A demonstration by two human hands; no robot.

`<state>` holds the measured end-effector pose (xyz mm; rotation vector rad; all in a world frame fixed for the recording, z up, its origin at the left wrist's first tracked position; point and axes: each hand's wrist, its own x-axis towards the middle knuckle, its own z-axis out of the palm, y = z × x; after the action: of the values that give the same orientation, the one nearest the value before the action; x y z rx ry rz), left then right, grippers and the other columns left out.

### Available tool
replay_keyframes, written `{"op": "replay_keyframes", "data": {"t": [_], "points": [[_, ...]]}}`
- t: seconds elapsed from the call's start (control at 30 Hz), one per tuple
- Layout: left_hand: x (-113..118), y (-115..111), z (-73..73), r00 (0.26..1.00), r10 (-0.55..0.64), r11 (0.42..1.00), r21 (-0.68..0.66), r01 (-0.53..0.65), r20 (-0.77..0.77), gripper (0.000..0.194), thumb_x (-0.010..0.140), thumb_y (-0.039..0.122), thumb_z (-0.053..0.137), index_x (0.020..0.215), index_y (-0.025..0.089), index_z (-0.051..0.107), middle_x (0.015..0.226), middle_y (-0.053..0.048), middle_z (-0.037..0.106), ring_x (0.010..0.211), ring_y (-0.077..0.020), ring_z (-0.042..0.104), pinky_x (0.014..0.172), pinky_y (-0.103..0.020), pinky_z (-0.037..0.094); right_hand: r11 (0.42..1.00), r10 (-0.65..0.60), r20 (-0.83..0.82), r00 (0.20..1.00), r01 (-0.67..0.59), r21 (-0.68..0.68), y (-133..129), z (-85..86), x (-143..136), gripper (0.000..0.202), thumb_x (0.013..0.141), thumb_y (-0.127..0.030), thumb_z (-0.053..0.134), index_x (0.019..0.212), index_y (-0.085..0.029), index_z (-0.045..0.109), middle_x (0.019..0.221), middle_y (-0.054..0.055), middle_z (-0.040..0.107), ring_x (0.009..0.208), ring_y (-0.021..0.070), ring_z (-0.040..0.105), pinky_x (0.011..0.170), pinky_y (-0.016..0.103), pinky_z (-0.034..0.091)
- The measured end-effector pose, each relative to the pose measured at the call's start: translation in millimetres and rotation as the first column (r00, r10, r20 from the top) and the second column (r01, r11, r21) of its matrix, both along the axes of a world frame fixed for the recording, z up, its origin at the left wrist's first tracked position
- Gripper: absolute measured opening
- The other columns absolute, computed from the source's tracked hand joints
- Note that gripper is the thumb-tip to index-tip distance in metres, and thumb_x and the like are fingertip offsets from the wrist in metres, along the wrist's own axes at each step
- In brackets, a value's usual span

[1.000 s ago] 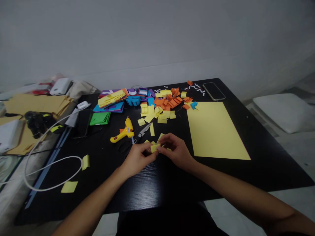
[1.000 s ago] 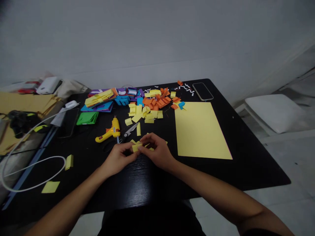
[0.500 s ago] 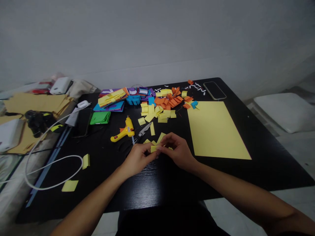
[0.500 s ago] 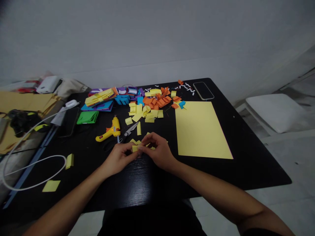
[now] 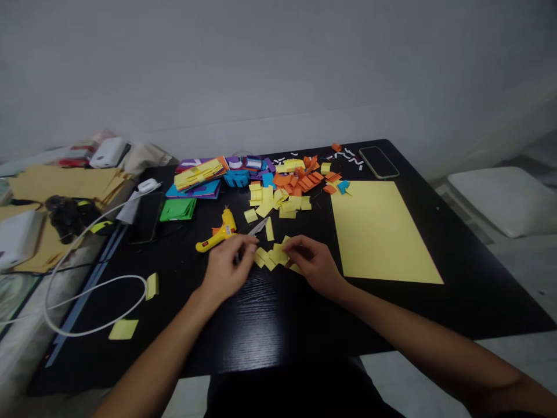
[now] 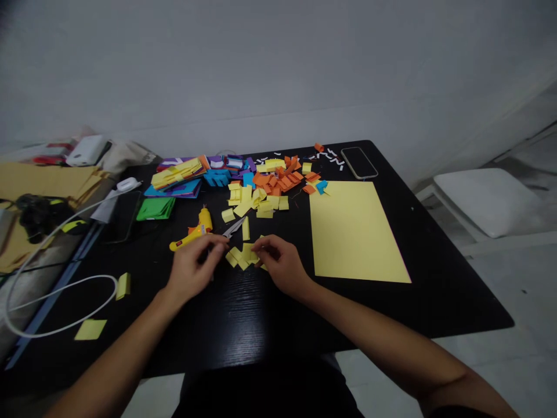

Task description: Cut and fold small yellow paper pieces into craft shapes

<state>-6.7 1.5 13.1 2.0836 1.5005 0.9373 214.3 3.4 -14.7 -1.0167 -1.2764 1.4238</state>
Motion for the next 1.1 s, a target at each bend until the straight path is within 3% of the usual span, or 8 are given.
{"op": "replay_keyframes", "data": {"t": [0.07,0.13,0.2,0.3,0.5,0.63,0.73,1.1], "points": [[-16.7,11.5,0.2,0.971,0.175,0.982,0.105,-0.159,-0.165,0.02,0.088,0.014,0.051,0.102,0.016,0.066,0.102,-0.011,0.071,0.097,-0.0271,0.067,0.089,-0.041,0.053,1.0,-0.014,-0.016,1.0,0.014,-0.023,1.9,-1.1,0.0,0.021,0.086,-0.041,0.073,0.084,-0.02,0.069,0.091,0.002,0.066,0.062,0.0128,0.068,0.062,0.03,0.061],[-31.7,22.1,-2.6,0.874,0.325,0.946,0.135,-0.296,-0.362,0.031,0.08,0.011,0.055,0.11,0.012,0.064,0.113,-0.018,0.066,0.109,-0.0366,0.062,0.094,-0.051,0.05,0.999,-0.034,-0.027,0.999,0.033,-0.042,3.8,-2.1,0.1,0.025,0.083,-0.043,0.075,0.083,-0.019,0.07,0.093,0.002,0.066,0.062,0.0131,0.069,0.061,0.03,0.062],[-41.8,29.2,-7.3,0.796,0.376,0.923,0.111,-0.369,-0.475,0.038,0.078,0.014,0.058,0.116,0.011,0.063,0.116,-0.022,0.062,0.111,-0.0412,0.059,0.092,-0.055,0.05,0.997,-0.049,-0.04,0.998,0.047,-0.069,5.7,-2.6,0.7,0.027,0.081,-0.045,0.077,0.083,-0.019,0.07,0.093,0.003,0.067,0.067,0.015,0.071,0.065,0.032,0.064],[-46.7,32.6,-13.1,0.77,0.342,0.926,0.054,-0.373,-0.539,0.035,0.08,0.019,0.06,0.114,0.013,0.064,0.116,-0.021,0.061,0.108,-0.0418,0.06,0.09,-0.057,0.051,0.993,-0.051,-0.048,0.998,0.045,-0.112,7.8,-1.9,2.0,0.027,0.077,-0.043,0.081,0.084,-0.018,0.07,0.088,0.002,0.068,0.073,0.0166,0.072,0.074,0.034,0.064],[-39.0,27.0,-6.7,0.901,0.271,0.962,0.096,-0.254,-0.339,0.032,0.083,0.024,0.06,0.114,0.018,0.061,0.117,-0.014,0.058,0.109,-0.0322,0.062,0.092,-0.045,0.054,0.991,-0.081,0.016,0.997,0.083,-0.103,7.7,0.8,1.9,0.038,0.063,-0.04,0.092,0.079,-0.019,0.066,0.079,0.001,0.068,0.073,0.0154,0.067,0.072,0.031,0.059],[-30.5,18.0,2.7,0.977,0.042,0.984,0.177,-0.005,-0.208,0.032,0.085,0.024,0.06,0.117,0.019,0.059,0.119,-0.012,0.06,0.111,-0.0277,0.062,0.095,-0.04,0.053,0.987,-0.111,0.058,0.992,0.117,-0.106,7.7,1.4,1.1,0.044,0.058,-0.043,0.094,0.077,-0.019,0.063,0.077,0.001,0.068,0.07,0.0159,0.066,0.069,0.031,0.058],[-25.3,11.8,6.3,0.985,-0.083,0.977,0.184,0.111,-0.151,0.03,0.088,0.026,0.061,0.116,0.018,0.059,0.117,-0.013,0.065,0.106,-0.0258,0.064,0.093,-0.038,0.053,0.987,-0.111,0.044,0.993,0.115,-0.115,8.4,1.7,1.6,0.043,0.06,-0.045,0.093,0.079,-0.019,0.065,0.078,0.002,0.07,0.072,0.017,0.068,0.072,0.032,0.059],[-20.9,5.5,17.4,0.979,-0.196,0.971,0.125,0.203,-0.062,0.017,0.092,0.031,0.058,0.092,0.017,0.067,0.091,-0.01,0.072,0.081,-0.0223,0.068,0.076,-0.033,0.056,0.972,-0.182,-0.031,0.983,0.175,-0.157,16.5,-5.9,2.6,0.043,0.063,-0.049,0.091,0.084,-0.018,0.068,0.078,0.003,0.073,0.073,0.0214,0.075,0.076,0.038,0.063]]}}
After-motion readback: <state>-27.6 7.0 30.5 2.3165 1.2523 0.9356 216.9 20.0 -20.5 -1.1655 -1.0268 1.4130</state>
